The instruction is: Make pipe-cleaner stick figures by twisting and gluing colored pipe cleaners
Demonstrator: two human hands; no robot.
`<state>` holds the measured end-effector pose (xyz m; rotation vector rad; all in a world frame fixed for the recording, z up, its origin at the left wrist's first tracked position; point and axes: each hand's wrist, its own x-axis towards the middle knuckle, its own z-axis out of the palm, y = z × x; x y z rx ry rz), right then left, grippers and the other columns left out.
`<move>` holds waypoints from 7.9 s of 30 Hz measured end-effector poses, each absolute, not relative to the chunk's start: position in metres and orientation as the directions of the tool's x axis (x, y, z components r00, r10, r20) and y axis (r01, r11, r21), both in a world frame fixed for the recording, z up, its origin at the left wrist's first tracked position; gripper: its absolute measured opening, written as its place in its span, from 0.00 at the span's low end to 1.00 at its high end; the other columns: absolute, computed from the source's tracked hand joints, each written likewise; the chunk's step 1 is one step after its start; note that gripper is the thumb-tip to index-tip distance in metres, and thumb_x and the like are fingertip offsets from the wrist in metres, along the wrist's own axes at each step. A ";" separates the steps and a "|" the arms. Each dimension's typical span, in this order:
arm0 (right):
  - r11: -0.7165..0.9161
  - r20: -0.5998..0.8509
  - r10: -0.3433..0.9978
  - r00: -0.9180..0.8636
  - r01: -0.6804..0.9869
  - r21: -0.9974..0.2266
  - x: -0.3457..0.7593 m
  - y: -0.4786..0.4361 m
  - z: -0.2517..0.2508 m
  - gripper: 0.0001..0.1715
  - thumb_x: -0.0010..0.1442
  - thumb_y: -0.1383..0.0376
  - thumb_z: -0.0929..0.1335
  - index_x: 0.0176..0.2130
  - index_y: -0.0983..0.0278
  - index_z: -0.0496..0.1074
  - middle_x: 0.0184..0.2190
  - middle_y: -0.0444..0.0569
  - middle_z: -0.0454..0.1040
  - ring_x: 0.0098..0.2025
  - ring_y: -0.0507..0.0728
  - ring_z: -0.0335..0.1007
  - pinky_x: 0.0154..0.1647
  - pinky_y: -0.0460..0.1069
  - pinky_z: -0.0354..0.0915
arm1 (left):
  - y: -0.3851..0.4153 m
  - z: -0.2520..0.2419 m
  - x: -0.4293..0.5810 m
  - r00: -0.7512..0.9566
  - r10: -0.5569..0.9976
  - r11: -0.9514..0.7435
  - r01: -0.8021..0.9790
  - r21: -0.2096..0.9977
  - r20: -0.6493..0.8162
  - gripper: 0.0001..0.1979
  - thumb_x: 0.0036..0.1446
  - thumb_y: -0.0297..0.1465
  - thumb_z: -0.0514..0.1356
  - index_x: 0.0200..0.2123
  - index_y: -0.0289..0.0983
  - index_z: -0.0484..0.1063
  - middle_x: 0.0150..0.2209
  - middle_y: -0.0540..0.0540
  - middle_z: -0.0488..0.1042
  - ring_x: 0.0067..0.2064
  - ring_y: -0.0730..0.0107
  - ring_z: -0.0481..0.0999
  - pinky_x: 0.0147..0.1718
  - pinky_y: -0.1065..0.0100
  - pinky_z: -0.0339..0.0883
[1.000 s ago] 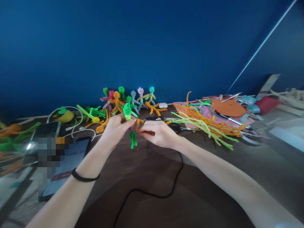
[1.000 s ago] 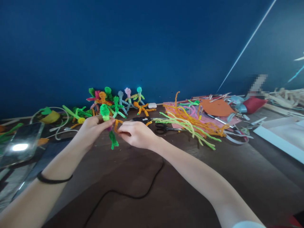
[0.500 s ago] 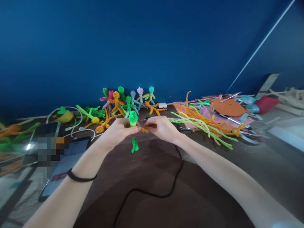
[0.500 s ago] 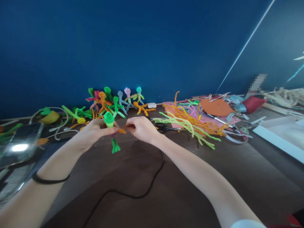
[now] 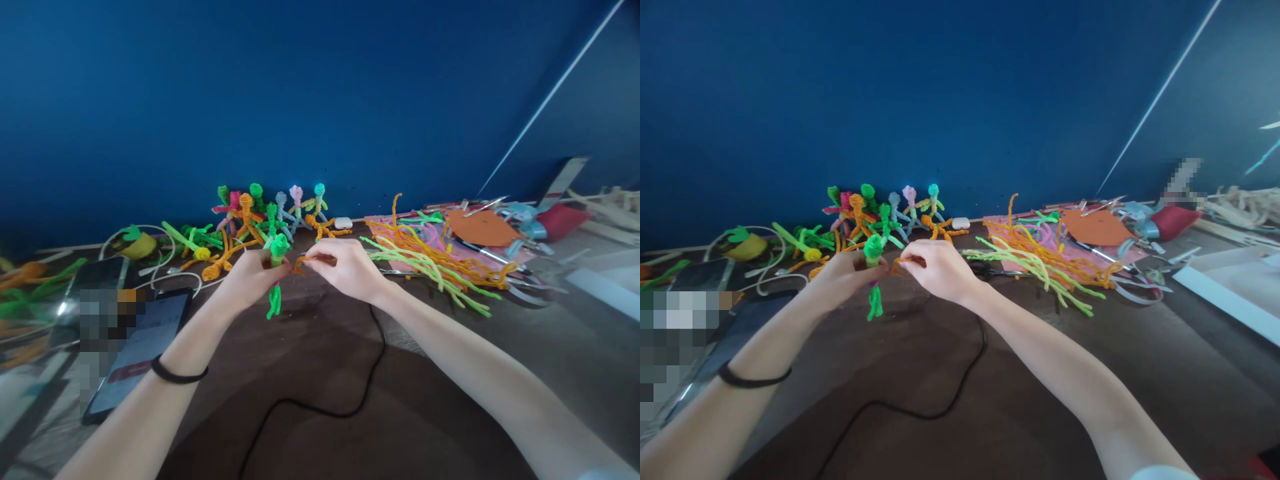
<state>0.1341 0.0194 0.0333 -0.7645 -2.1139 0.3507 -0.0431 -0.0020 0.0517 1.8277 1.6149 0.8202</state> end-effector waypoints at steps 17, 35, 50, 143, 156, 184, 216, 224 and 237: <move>0.825 0.544 0.562 -0.623 0.372 -0.426 0.129 0.018 0.020 0.07 0.55 0.68 0.65 0.29 0.66 0.74 0.29 0.47 0.76 0.30 0.50 0.69 0.33 0.44 0.59 | 0.002 0.047 -0.046 -0.049 0.994 -0.075 0.347 0.935 0.098 0.11 0.42 0.38 0.61 0.21 0.35 0.70 0.21 0.50 0.72 0.26 0.70 0.68 0.27 0.70 0.60; 0.653 0.467 0.757 -0.457 0.561 -0.509 0.139 0.031 0.023 0.06 0.52 0.68 0.66 0.29 0.64 0.74 0.29 0.45 0.75 0.31 0.51 0.68 0.30 0.45 0.58 | -0.002 0.048 -0.045 0.152 0.986 -0.130 0.482 0.867 0.063 0.10 0.42 0.37 0.61 0.26 0.36 0.74 0.26 0.49 0.74 0.31 0.67 0.70 0.33 0.67 0.62; 0.672 0.576 0.724 -0.381 0.577 -0.463 0.134 0.018 0.033 0.07 0.54 0.70 0.64 0.28 0.64 0.72 0.30 0.46 0.74 0.32 0.51 0.68 0.33 0.45 0.59 | -0.003 0.049 -0.042 0.057 0.994 -0.107 0.625 0.773 0.092 0.09 0.45 0.35 0.57 0.20 0.36 0.68 0.17 0.54 0.64 0.22 0.74 0.63 0.23 0.71 0.55; 0.391 0.181 0.867 -0.465 0.408 -0.825 0.138 0.027 0.035 0.09 0.50 0.63 0.66 0.24 0.68 0.69 0.18 0.42 0.64 0.22 0.47 0.56 0.23 0.44 0.51 | -0.001 0.040 -0.043 0.194 0.963 -0.268 0.708 0.653 0.186 0.12 0.46 0.39 0.56 0.24 0.36 0.71 0.19 0.52 0.69 0.23 0.71 0.66 0.24 0.70 0.59; 0.606 0.361 0.756 -0.546 0.376 -0.701 0.130 0.003 0.041 0.12 0.58 0.63 0.61 0.33 0.66 0.72 0.24 0.45 0.70 0.24 0.48 0.61 0.28 0.44 0.55 | -0.001 0.046 -0.038 0.025 0.976 -0.197 0.512 0.836 0.214 0.10 0.46 0.36 0.57 0.23 0.35 0.70 0.21 0.50 0.68 0.25 0.72 0.66 0.26 0.70 0.59; 0.492 0.225 0.808 -0.545 0.414 -0.766 0.139 0.022 0.032 0.11 0.53 0.67 0.63 0.31 0.66 0.74 0.21 0.45 0.72 0.17 0.47 0.62 0.22 0.44 0.59 | -0.005 0.051 -0.040 0.346 0.937 -0.240 0.569 0.786 0.035 0.09 0.45 0.37 0.60 0.23 0.38 0.73 0.22 0.52 0.72 0.26 0.71 0.69 0.28 0.71 0.62; 0.608 0.351 0.748 -0.563 0.371 -0.702 0.132 0.011 0.035 0.09 0.56 0.68 0.64 0.30 0.68 0.74 0.22 0.44 0.72 0.22 0.47 0.63 0.27 0.43 0.57 | -0.001 0.045 -0.034 -0.031 0.981 -0.182 0.189 0.965 0.191 0.09 0.42 0.36 0.63 0.23 0.35 0.72 0.24 0.49 0.72 0.28 0.70 0.69 0.31 0.68 0.61; 0.518 0.253 0.795 -0.551 0.399 -0.757 0.138 0.021 0.030 0.10 0.54 0.64 0.65 0.29 0.67 0.74 0.19 0.44 0.69 0.21 0.47 0.63 0.24 0.43 0.56 | -0.006 0.055 -0.036 0.111 0.969 -0.248 0.454 0.856 0.221 0.08 0.45 0.37 0.60 0.24 0.37 0.73 0.26 0.49 0.73 0.32 0.67 0.71 0.34 0.67 0.62; 0.451 0.187 0.810 -0.555 0.388 -0.803 0.139 0.022 0.031 0.12 0.53 0.62 0.65 0.31 0.68 0.74 0.19 0.44 0.70 0.20 0.47 0.62 0.23 0.43 0.56 | -0.008 0.060 -0.036 0.087 0.960 -0.266 0.575 0.774 0.266 0.09 0.49 0.37 0.57 0.27 0.37 0.70 0.25 0.51 0.71 0.30 0.68 0.69 0.33 0.69 0.62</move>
